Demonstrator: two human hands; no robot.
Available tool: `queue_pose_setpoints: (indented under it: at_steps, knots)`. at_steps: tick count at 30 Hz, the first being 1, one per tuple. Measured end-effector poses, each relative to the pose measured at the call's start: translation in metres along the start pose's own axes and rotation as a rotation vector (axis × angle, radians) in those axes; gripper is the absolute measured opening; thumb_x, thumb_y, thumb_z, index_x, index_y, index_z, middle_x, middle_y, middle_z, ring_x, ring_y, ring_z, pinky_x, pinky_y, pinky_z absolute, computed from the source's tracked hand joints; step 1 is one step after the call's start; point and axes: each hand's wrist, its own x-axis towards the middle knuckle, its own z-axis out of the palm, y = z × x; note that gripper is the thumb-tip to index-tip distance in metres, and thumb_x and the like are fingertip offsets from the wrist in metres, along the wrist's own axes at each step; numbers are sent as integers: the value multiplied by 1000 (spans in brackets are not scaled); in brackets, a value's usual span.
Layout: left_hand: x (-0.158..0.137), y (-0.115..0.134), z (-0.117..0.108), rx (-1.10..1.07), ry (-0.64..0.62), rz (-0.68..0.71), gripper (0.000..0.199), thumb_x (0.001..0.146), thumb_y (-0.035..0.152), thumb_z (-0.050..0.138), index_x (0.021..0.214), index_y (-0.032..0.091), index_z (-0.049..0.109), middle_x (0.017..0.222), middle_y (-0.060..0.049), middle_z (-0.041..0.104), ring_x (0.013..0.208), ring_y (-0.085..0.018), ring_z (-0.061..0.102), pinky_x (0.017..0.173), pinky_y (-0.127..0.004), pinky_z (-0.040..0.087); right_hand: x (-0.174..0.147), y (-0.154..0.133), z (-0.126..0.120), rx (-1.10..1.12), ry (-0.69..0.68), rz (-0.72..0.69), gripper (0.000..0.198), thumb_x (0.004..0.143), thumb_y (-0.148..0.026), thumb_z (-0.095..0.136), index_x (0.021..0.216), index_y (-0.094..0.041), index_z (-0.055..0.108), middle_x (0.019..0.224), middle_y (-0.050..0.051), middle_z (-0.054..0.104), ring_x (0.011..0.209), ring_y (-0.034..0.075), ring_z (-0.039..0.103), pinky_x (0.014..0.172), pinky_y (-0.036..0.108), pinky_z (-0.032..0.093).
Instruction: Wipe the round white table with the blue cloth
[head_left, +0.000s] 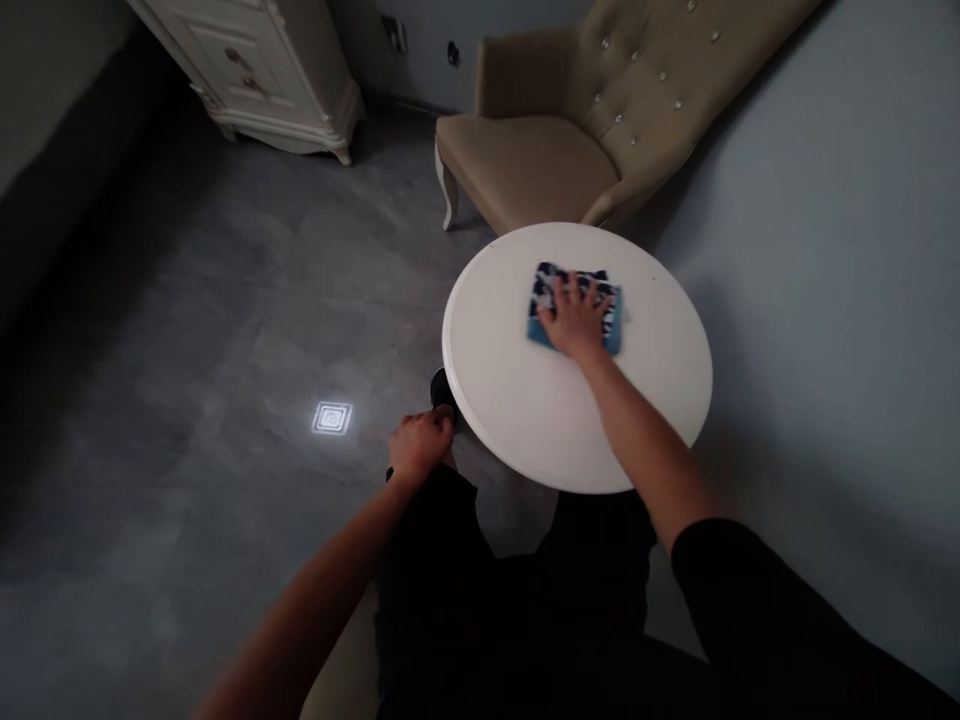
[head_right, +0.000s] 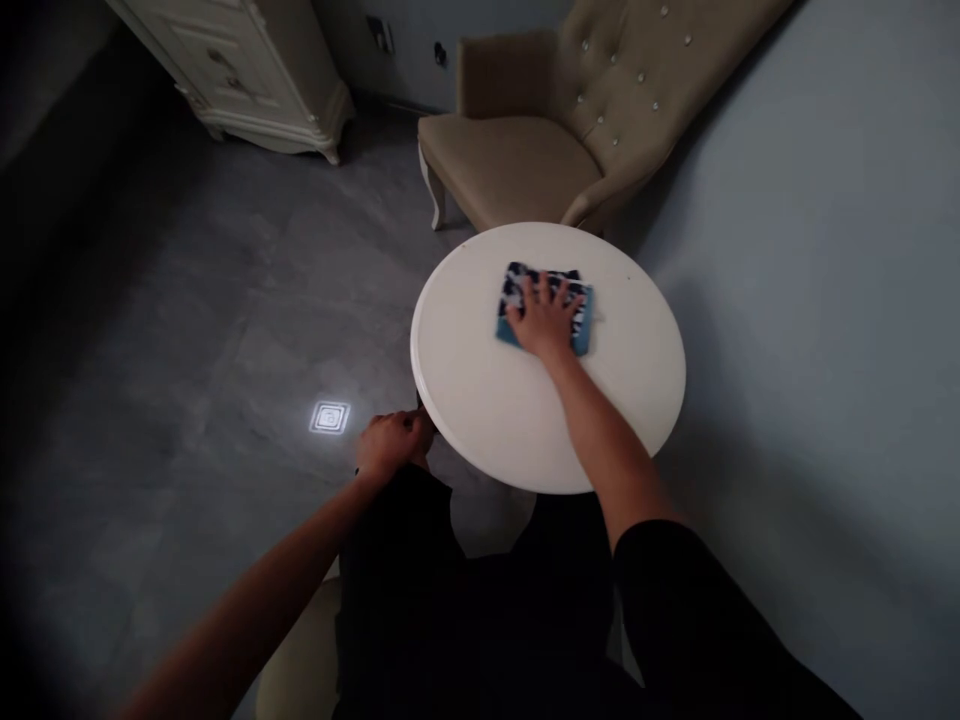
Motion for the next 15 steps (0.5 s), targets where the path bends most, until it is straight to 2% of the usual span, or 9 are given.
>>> queue_pose_setpoints:
  at_steps: [3, 4, 6, 8, 10, 13, 15]
  knots:
    - [1, 4, -2, 16, -15, -10, 55, 115, 49, 45, 126, 20, 91, 129, -20, 87, 133, -41, 76, 107, -49, 64, -63, -62, -1, 8, -2, -236, 81, 120, -63, 39, 188, -20, 40, 199, 14, 19, 178, 61, 18, 136, 93, 16]
    - [0, 6, -2, 23, -13, -15, 56, 115, 49, 45, 126, 20, 91, 128, -20, 87, 132, -41, 77, 106, -49, 64, -90, -70, 0, 8, 2, -307, 81, 120, -64, 38, 189, -21, 41, 199, 12, 18, 179, 61, 17, 136, 92, 16]
    - [-3, 11, -2, 36, -10, -22, 56, 114, 48, 45, 126, 20, 91, 127, -21, 87, 131, -42, 77, 105, -50, 64, -145, -66, 5, 12, 5, -388, 80, 119, -67, 36, 190, -30, 38, 198, 5, 19, 181, 59, 16, 138, 91, 17]
    - [-9, 15, 0, 44, -21, -8, 56, 114, 47, 44, 126, 20, 92, 129, -21, 87, 133, -43, 76, 105, -51, 64, -191, -38, 11, 28, -6, -366, 79, 117, -69, 39, 191, -43, 33, 196, -1, 24, 182, 55, 18, 138, 89, 20]
    - [-16, 19, 1, 54, -30, 21, 56, 115, 45, 44, 128, 20, 92, 132, -21, 86, 134, -43, 75, 106, -50, 63, -224, 7, 16, 35, -15, -266, 80, 115, -68, 46, 191, -46, 30, 195, 0, 29, 181, 55, 21, 138, 89, 23]
    - [-25, 19, 4, 71, -18, 57, 54, 114, 42, 45, 131, 21, 91, 134, -20, 86, 134, -41, 75, 109, -50, 62, -246, 86, 19, -2, -29, -44, 82, 115, -62, 47, 191, -35, 34, 196, 10, 31, 180, 57, 22, 136, 92, 23]
    - [-28, 16, 5, 78, -8, 65, 53, 114, 41, 45, 131, 21, 91, 134, -19, 86, 134, -40, 75, 110, -49, 61, -240, 136, 17, -34, -43, 95, 81, 117, -61, 42, 191, -29, 36, 197, 13, 28, 180, 57, 22, 136, 92, 23]
